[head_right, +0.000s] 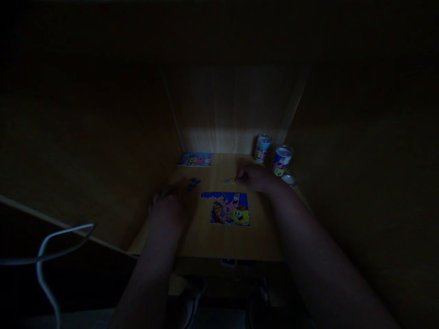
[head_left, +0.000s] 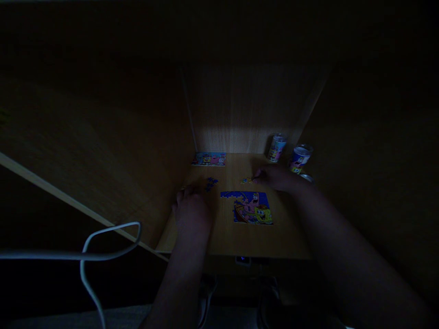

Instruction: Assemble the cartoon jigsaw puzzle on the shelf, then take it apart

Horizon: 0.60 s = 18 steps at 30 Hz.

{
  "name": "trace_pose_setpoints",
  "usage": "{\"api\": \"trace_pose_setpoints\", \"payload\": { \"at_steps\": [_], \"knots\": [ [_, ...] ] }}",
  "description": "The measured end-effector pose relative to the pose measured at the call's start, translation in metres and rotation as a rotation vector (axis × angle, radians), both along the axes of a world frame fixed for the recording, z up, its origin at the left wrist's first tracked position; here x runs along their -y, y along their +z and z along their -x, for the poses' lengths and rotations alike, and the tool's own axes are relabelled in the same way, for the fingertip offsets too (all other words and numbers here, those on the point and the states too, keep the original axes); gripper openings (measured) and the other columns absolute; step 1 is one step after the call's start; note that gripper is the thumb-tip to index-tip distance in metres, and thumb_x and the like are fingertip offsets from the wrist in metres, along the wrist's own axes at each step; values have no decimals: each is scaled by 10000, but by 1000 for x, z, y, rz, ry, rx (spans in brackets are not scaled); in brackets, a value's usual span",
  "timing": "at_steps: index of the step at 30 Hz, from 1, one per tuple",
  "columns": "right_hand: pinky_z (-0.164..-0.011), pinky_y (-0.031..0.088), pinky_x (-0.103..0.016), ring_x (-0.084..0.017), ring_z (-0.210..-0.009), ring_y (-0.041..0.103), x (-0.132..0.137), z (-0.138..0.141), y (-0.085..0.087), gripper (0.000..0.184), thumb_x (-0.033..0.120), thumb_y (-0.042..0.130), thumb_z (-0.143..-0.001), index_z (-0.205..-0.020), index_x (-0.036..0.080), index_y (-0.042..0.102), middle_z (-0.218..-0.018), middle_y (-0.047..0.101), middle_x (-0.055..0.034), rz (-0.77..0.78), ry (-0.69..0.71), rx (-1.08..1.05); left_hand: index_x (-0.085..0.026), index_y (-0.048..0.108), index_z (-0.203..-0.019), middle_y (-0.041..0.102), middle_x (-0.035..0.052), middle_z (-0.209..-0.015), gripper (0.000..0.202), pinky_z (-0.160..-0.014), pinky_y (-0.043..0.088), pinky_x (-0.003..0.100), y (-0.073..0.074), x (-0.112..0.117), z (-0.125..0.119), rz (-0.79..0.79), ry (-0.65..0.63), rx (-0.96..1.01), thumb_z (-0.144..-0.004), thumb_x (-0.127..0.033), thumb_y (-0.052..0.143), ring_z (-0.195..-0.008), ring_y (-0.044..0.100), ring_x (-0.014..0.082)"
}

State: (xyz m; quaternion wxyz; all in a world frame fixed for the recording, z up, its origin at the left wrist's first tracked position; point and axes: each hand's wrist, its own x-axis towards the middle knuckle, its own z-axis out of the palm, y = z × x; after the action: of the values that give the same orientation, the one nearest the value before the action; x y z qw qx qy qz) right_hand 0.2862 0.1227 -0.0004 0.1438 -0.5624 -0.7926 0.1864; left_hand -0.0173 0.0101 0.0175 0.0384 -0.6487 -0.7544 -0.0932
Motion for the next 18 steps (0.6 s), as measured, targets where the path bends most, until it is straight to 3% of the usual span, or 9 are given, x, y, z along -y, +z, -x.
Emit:
{"api": "trace_pose_setpoints", "payload": {
  "at_steps": [9,18],
  "knots": [
    [-921,581,-344,-242,-1008,785,-1,5,1,26,244,807,-968,-989,233,796,-1060,847,-55,-50,44,-21,-161,742,-1431,696,203,-1493,505,-1053,597,498,1,-2,4,17,19,-5,-1042,-88,428,-1346,646,370],
    [-876,590,-334,-232,-980,803,3,8,10,40,220,790,-994,-1033,224,802,-1078,860,-62,-75,-26,-55,-74,787,-1348,783,230,-1319,433,-1129,565,396,6,-8,23,-20,-75,74,-1005,-72,524,-1260,739,327]
  ]
}}
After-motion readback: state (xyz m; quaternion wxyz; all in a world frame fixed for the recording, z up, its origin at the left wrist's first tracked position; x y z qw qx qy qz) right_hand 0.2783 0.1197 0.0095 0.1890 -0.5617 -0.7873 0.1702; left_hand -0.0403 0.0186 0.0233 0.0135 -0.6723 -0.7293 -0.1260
